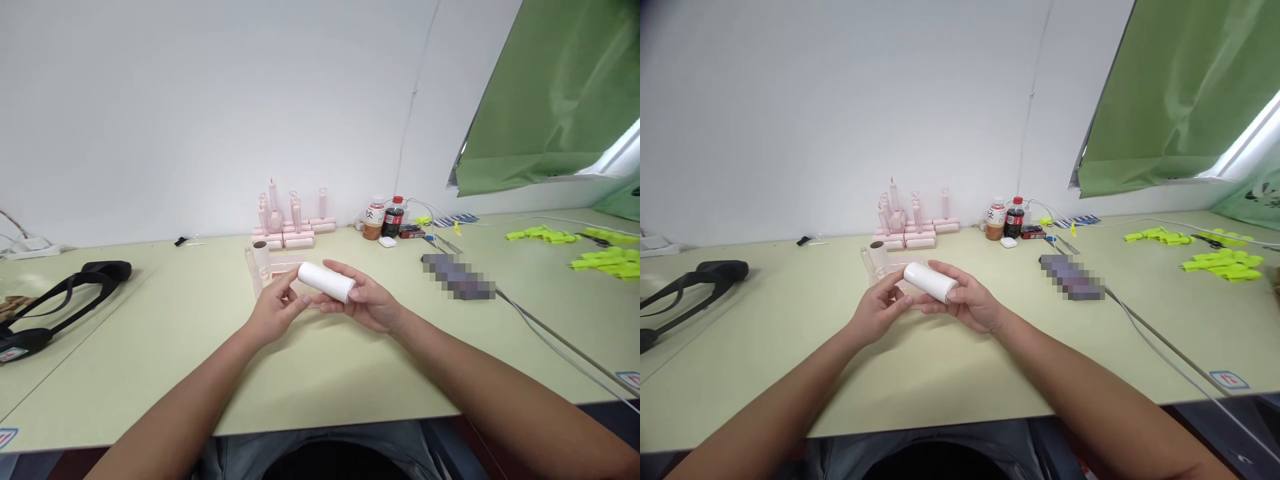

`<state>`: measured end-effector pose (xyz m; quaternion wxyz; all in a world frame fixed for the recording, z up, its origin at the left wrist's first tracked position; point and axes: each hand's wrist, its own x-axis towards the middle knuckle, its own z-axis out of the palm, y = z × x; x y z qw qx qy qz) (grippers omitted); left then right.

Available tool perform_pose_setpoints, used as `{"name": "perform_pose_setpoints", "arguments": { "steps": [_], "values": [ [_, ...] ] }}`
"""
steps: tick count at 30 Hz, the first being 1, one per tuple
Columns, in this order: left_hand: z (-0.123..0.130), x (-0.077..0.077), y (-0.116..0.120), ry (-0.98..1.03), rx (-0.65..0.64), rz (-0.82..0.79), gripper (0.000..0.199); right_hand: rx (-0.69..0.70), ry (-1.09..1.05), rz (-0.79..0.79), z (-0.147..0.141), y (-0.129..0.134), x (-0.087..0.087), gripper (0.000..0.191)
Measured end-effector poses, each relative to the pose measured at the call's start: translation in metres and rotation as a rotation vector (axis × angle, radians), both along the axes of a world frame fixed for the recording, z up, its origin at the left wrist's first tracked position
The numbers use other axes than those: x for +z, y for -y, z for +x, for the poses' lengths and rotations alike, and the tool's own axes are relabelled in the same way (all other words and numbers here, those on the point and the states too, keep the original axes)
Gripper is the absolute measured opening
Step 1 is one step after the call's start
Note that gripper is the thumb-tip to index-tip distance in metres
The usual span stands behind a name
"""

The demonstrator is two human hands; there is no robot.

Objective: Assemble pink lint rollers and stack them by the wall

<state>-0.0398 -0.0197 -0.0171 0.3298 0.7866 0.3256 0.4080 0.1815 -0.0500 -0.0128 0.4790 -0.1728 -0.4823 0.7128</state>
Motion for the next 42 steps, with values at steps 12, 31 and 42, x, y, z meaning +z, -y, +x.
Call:
{"name": "perform_pose_setpoints", "arguments": {
  "steps": [12,31,42],
  "values": [
    [-0.039,0.019,-0.033,-0.33,0.488,-0.041,0.029,0.003,0.111,0.081,0.0,-0.004,-0.007,0.075],
    [-0.066,0.012,-0.052,-0.862,0.44,-0.26,0.043,-0.067,-0.176,-0.23,0.005,-0.012,0.003,0.068],
    [-0.071,0.024,-0.045,-0.739,0.292,-0.14,0.034,-0.069,-0.154,-0.2,0.006,-0.013,0.002,0.069]
  ]
}}
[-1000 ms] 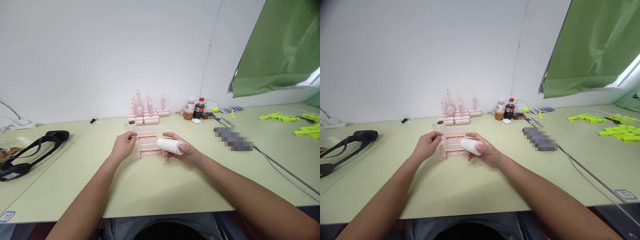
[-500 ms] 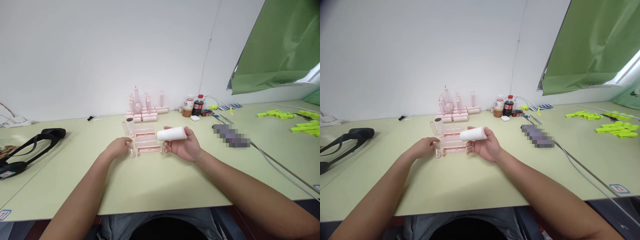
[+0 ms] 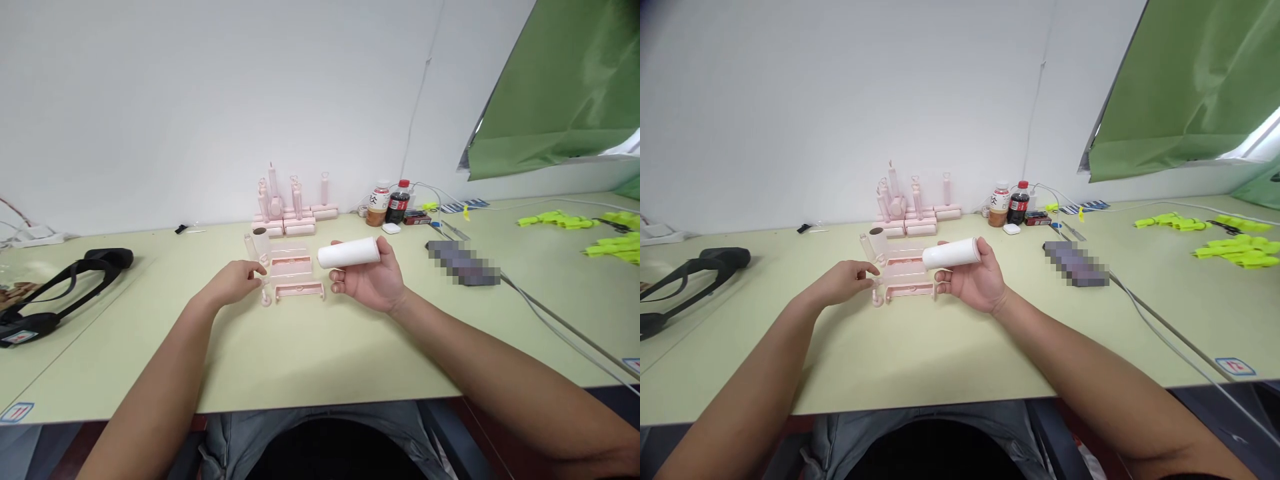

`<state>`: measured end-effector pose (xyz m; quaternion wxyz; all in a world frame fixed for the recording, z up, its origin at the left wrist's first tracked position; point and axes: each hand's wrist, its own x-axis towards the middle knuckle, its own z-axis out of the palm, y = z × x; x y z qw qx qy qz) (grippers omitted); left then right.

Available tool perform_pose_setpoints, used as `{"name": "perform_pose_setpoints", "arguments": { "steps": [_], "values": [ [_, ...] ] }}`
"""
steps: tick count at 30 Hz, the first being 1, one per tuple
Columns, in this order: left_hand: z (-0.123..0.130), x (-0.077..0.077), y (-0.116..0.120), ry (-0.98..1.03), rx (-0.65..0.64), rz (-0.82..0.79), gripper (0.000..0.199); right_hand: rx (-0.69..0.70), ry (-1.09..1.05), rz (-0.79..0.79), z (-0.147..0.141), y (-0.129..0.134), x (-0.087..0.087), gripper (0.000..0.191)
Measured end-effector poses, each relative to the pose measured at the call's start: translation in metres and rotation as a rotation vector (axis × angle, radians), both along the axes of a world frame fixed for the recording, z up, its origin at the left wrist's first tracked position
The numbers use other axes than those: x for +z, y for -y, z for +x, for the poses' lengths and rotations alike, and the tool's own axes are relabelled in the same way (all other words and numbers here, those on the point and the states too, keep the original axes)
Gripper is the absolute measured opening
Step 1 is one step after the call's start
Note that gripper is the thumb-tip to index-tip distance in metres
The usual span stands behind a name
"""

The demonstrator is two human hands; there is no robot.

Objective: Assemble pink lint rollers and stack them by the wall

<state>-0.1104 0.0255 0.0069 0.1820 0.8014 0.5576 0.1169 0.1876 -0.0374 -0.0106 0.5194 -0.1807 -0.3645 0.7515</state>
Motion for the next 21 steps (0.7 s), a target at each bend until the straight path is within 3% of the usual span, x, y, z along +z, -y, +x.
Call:
{"name": "perform_pose_setpoints", "arguments": {
  "steps": [6,12,16,21],
  "values": [
    [0.016,0.004,0.013,0.135,-0.194,0.125,0.034,-0.004,0.013,0.005,-0.001,-0.001,0.0,0.068],
    [0.05,-0.004,0.033,-0.118,-0.482,0.39,0.026,-0.038,0.029,0.022,-0.002,-0.001,-0.002,0.063],
    [0.065,-0.008,0.046,-0.28,-0.466,0.407,0.022,-0.068,0.017,0.025,-0.002,-0.002,-0.003,0.06],
    [0.074,-0.012,0.05,-0.308,-0.418,0.443,0.023,-0.073,0.02,0.031,-0.004,-0.002,-0.003,0.058]
  ]
}}
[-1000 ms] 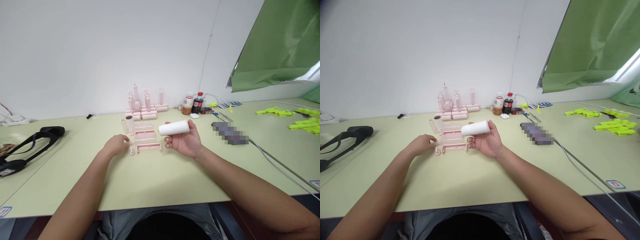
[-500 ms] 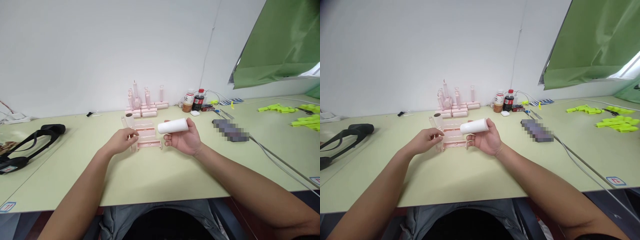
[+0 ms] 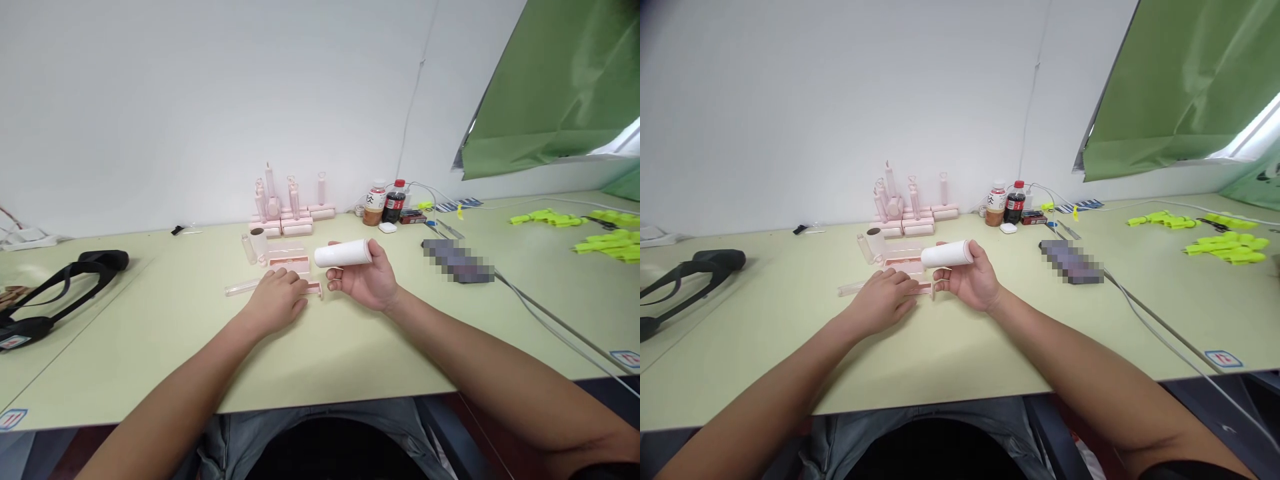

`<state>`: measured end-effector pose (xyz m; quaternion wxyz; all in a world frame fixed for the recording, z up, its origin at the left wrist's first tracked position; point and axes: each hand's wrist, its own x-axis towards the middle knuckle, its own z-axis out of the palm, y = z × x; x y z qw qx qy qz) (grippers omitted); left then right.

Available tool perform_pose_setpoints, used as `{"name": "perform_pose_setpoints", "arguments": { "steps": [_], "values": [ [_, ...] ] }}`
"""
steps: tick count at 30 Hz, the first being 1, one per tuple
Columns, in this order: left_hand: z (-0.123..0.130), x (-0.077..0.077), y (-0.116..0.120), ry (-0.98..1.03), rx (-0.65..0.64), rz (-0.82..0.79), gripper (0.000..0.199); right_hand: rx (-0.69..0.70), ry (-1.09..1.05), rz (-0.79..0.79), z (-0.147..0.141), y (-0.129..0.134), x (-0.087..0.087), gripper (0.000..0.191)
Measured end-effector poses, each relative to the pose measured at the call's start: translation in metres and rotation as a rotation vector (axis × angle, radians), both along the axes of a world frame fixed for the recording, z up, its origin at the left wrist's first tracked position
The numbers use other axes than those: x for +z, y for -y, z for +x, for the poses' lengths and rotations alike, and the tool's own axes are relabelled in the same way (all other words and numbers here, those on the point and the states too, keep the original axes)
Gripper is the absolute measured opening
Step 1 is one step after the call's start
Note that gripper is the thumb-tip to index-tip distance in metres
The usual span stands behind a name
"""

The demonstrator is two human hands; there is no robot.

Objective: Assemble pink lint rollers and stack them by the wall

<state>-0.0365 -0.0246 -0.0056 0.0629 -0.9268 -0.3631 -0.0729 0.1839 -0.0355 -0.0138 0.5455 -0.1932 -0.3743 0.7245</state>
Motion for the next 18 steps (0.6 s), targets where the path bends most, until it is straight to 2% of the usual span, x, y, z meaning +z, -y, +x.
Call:
{"name": "perform_pose_setpoints", "arguments": {
  "steps": [5,11,15,18],
  "values": [
    [0.004,-0.0037,-0.0011,-0.037,0.057,-0.024,0.018,-0.009,-0.023,0.0,-0.0006,-0.0004,-0.0008,0.058],
    [0.0049,-0.0079,0.003,-0.083,0.078,-0.156,0.026,0.016,-0.035,0.028,-0.0004,-0.0021,-0.003,0.057],
    [0.0033,-0.0103,0.0022,0.056,0.063,-0.192,0.015,0.006,-0.047,0.035,0.0013,-0.0021,-0.0012,0.056],
    [0.0005,-0.0081,-0.0029,0.315,0.146,-0.328,0.012,-0.029,-0.058,0.037,0.0045,-0.0021,0.0026,0.057]
  ]
}}
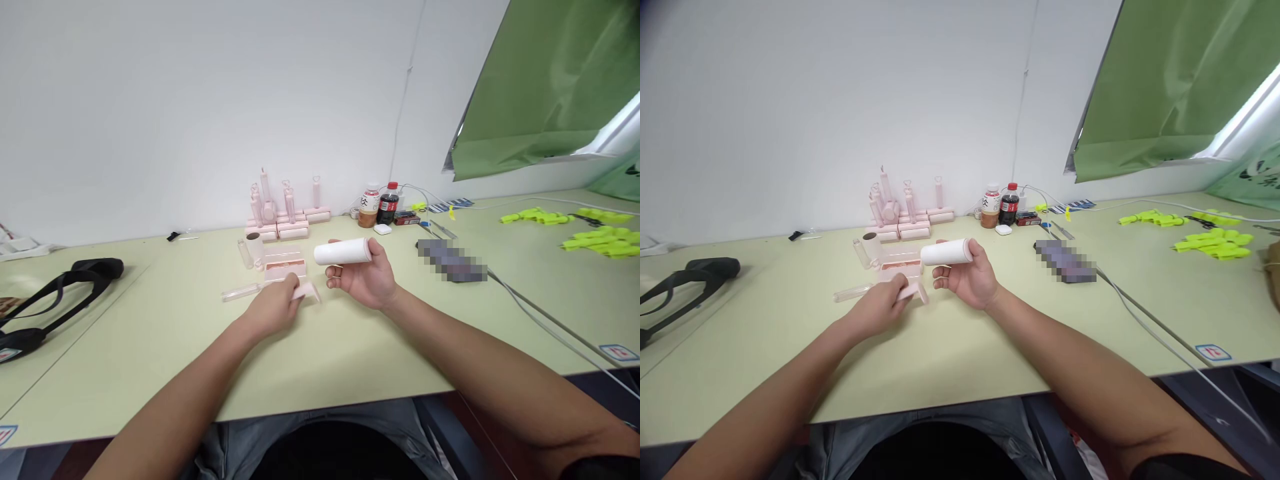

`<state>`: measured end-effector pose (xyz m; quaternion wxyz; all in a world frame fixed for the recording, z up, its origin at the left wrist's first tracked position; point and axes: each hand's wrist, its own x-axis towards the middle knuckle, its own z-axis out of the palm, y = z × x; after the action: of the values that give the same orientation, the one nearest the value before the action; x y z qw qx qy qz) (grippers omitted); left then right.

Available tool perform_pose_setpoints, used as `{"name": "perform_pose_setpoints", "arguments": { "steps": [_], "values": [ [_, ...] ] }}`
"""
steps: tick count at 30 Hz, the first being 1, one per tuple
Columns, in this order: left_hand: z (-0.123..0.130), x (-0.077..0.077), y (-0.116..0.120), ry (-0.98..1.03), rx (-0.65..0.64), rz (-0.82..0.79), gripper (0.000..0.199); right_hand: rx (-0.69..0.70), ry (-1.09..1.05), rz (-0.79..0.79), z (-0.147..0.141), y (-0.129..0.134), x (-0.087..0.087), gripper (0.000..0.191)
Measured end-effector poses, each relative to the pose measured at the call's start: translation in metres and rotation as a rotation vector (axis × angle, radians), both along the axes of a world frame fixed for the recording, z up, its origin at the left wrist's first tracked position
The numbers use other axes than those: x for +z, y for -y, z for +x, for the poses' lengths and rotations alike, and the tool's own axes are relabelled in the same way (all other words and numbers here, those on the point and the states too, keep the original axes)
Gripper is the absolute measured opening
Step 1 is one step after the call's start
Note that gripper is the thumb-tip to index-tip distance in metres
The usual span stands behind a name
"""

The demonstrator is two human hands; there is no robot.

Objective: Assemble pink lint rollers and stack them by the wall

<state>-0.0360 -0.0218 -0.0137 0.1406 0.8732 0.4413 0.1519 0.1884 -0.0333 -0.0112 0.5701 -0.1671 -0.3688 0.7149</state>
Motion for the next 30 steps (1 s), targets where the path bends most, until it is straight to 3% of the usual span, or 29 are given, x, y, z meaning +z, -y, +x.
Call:
{"name": "perform_pose_setpoints", "arguments": {
  "steps": [3,5,9,19,25,30],
  "values": [
    [-0.002,0.005,-0.006,0.418,0.12,-0.264,0.019,-0.019,-0.011,-0.012,0.002,0.0,0.002,0.06],
    [-0.002,0.009,-0.008,0.678,0.193,-0.421,0.028,0.047,0.011,-0.059,0.0,0.002,0.002,0.064],
    [0.004,0.01,-0.007,1.016,0.201,-0.454,0.039,0.29,0.12,-0.196,-0.013,0.008,-0.004,0.074],
    [0.013,-0.005,-0.001,0.96,0.018,-0.102,0.041,0.445,0.158,-0.188,-0.027,0.017,-0.016,0.07],
    [0.018,-0.016,0.0,0.894,0.004,0.042,0.039,0.369,0.053,-0.154,-0.036,0.017,-0.021,0.055],
    [0.024,-0.021,0.005,0.95,-0.036,0.013,0.041,0.326,0.02,-0.103,-0.04,0.018,-0.022,0.049]
  ]
}}
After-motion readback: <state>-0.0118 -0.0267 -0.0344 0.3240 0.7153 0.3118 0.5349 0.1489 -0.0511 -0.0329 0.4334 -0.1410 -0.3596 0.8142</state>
